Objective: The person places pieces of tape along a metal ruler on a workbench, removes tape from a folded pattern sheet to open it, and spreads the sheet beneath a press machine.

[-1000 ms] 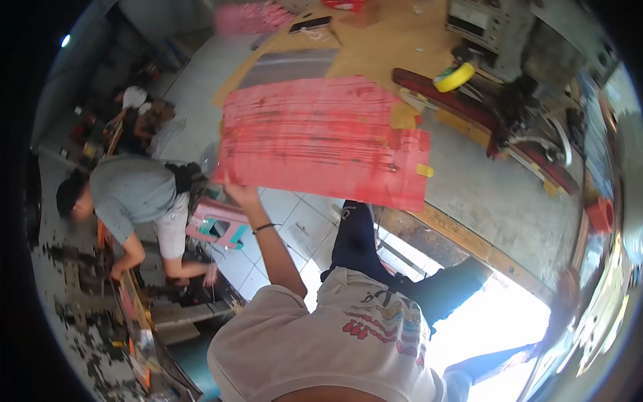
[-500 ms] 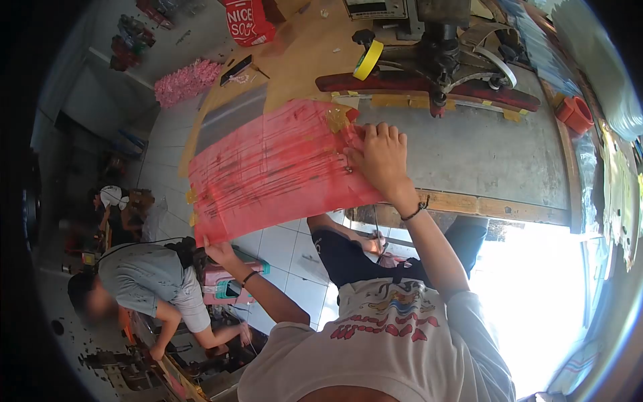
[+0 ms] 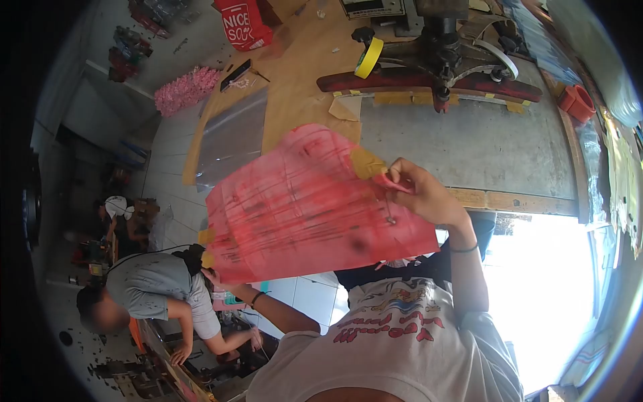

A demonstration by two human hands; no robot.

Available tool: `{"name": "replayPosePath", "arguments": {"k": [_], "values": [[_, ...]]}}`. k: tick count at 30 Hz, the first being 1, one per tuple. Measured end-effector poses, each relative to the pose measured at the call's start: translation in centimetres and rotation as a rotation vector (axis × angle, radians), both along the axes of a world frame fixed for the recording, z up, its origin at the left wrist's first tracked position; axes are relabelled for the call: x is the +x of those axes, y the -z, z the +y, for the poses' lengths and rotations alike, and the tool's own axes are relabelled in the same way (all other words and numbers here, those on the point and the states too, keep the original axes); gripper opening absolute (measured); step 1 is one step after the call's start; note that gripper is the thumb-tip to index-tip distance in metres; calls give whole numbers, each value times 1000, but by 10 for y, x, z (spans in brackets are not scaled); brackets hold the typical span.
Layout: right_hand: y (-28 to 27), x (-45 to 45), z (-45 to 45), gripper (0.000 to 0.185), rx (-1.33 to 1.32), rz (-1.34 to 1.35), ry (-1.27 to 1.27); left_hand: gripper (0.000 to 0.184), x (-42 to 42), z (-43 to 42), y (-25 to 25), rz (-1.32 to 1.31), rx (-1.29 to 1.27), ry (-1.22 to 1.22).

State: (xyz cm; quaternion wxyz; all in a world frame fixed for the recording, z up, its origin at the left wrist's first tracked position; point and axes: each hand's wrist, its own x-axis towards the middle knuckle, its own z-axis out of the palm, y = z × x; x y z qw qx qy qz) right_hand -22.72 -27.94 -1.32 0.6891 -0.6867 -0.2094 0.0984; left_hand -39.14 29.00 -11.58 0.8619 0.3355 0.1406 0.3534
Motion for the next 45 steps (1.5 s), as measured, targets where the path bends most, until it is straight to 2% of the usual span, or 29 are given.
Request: {"name": "replayPosePath", "arguments": {"k": [1, 2, 5, 8, 11, 14, 17, 19, 21, 22, 23, 25, 26, 27, 29, 31, 32, 35, 36, 38, 39, 40, 41, 42, 43, 44, 45], "values": [[-4, -5, -12, 28, -50, 53, 8, 76, -1, -20, -14, -8, -37, 145], [-7, -11, -19, 31, -99, 109, 18, 70, -4, -49, -22, -112, -71, 448], [-21, 0, -15, 31, -129, 267, 146, 61, 2, -75, 6, 468, 751, -11], [-6, 19, -11, 28, -118, -23, 157, 40, 36, -54, 8, 928, 402, 479], [-6, 18, -15, 26, -102, -34, 55, 29, 36, -56, 43, 618, 355, 501], [-18, -5, -30, 27, 36, 106, 103, 28, 19, -58, 62, 487, 365, 486], [-20, -33, -65, 23, -85, -63, 235, 30, -7, -65, 66, 360, 334, 384], [3, -47, -109, 19, 10, -327, 228, 31, -24, -71, 56, 224, 346, 348], [9, -68, -144, 29, 111, -410, 265, 30, -27, -81, 44, 46, 393, 370], [27, -91, -182, 28, 225, -257, 342, 27, -23, -102, 24, 93, 371, 260], [50, -115, -211, 27, 334, -104, 422, 30, -18, -108, 16, 121, 372, 275], [43, -125, -205, 38, 29, -95, 500, 37, -5, -113, 11, 162, 376, 325], [41, -130, -203, 48, -124, -90, 529, 40, 2, -98, 28, 49, 442, 465], [8, -128, -184, 52, -12, 312, 265, 40, 10, -110, 23, 143, 433, 443], [30, -131, -162, 48, 170, 484, 331, 39, 30, -141, -2, 330, 428, 418], [46, -132, -156, 43, -150, 256, 394, 37, 45, -149, -4, 365, 507, 477], [49, -133, -156, 36, -18, 226, 401, 36, 50, -152, -5, 380, 546, 501], [42, -147, -166, 27, -119, -128, 649, 25, 51, -151, -26, 406, 714, 536], [42, -157, -180, 25, -139, -276, 656, 24, 52, -130, -11, 320, 872, 508], [34, -173, -203, 22, 46, -332, 791, 30, 54, -124, -11, -11, 759, 403], [29, -174, -217, 17, 288, -511, 665, 33, 60, -129, -13, -68, 681, 353], [30, -177, -223, 16, 282, -400, 813, 36, 65, -135, -15, -128, 608, 302], [13, -172, -212, 18, 276, -287, 960, 40, 73, -164, -48, -85, 522, 259], [2, -164, -209, 27, 94, -168, 1042, 44, 80, -183, -65, -38, 436, 220], [-8, -157, -206, 37, -104, -40, 1098, 46, 87, -182, -62, 62, 491, 318], [-19, -149, -202, 47, -294, 88, 1122, 48, 96, -174, -61, 158, 550, 420], [-12, -146, -213, 51, -242, 83, 932, 49, 110, -183, -68, 248, 612, 525]]}}
